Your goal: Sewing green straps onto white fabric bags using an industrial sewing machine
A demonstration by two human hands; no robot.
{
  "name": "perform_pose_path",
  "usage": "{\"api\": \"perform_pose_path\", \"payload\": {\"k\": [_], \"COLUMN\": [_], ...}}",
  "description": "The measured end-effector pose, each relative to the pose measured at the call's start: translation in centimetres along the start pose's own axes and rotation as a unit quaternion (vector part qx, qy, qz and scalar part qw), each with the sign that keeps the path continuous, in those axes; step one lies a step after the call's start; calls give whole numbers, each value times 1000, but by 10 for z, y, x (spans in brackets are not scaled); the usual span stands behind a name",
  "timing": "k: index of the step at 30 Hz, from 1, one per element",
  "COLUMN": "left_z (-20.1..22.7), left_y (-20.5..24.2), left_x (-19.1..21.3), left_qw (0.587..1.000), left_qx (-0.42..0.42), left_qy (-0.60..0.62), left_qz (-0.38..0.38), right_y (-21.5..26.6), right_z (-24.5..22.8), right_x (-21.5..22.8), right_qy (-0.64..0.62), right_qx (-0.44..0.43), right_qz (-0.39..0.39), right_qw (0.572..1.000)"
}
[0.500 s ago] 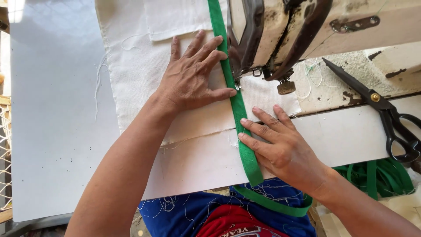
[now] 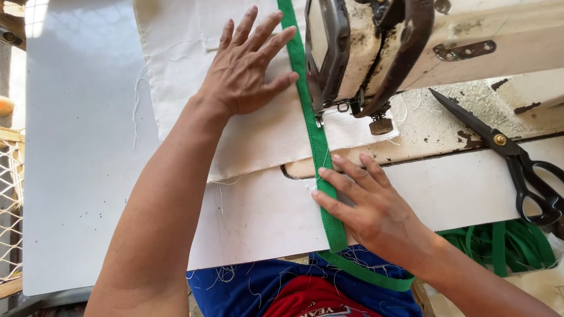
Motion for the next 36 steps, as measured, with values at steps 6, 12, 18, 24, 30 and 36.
{"api": "perform_pose_path", "payload": {"k": [6, 12, 18, 24, 30, 36], "left_z": [-8, -14, -10, 14, 83, 84], "left_y": [-13, -17, -12, 40, 126, 184], "left_x": [-1, -5, -2, 27, 44, 33], "left_qw": [996, 996, 995, 989, 961, 975], "left_qx": [30, 19, 37, 94, 77, 172], "left_qy": [1, -6, -7, -115, -244, -125], "left_qz": [-81, -84, -92, -25, 104, 71], "right_y": [1, 1, 11, 4, -42, -35], "right_z": [-5, -4, 5, 64, 96, 58], "right_x": [0, -1, -1, 40, 58, 15], "right_qy": [2, 1, 2, -2, 214, 278], "right_qx": [1, -7, -15, -92, -224, -70], "right_qz": [-4, 1, -11, -107, -310, -48], "right_qw": [1000, 1000, 1000, 990, 899, 957]}}
Point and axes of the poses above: each hand's wrist, its own y-axis away from the middle knuckle, its own x-axis out of the back of the hand, z = x × y, the point moved 2 cm from there along -y, towards the middle knuckle, and after that the axes turned 6 degrees about z, right-handed, at the moved point
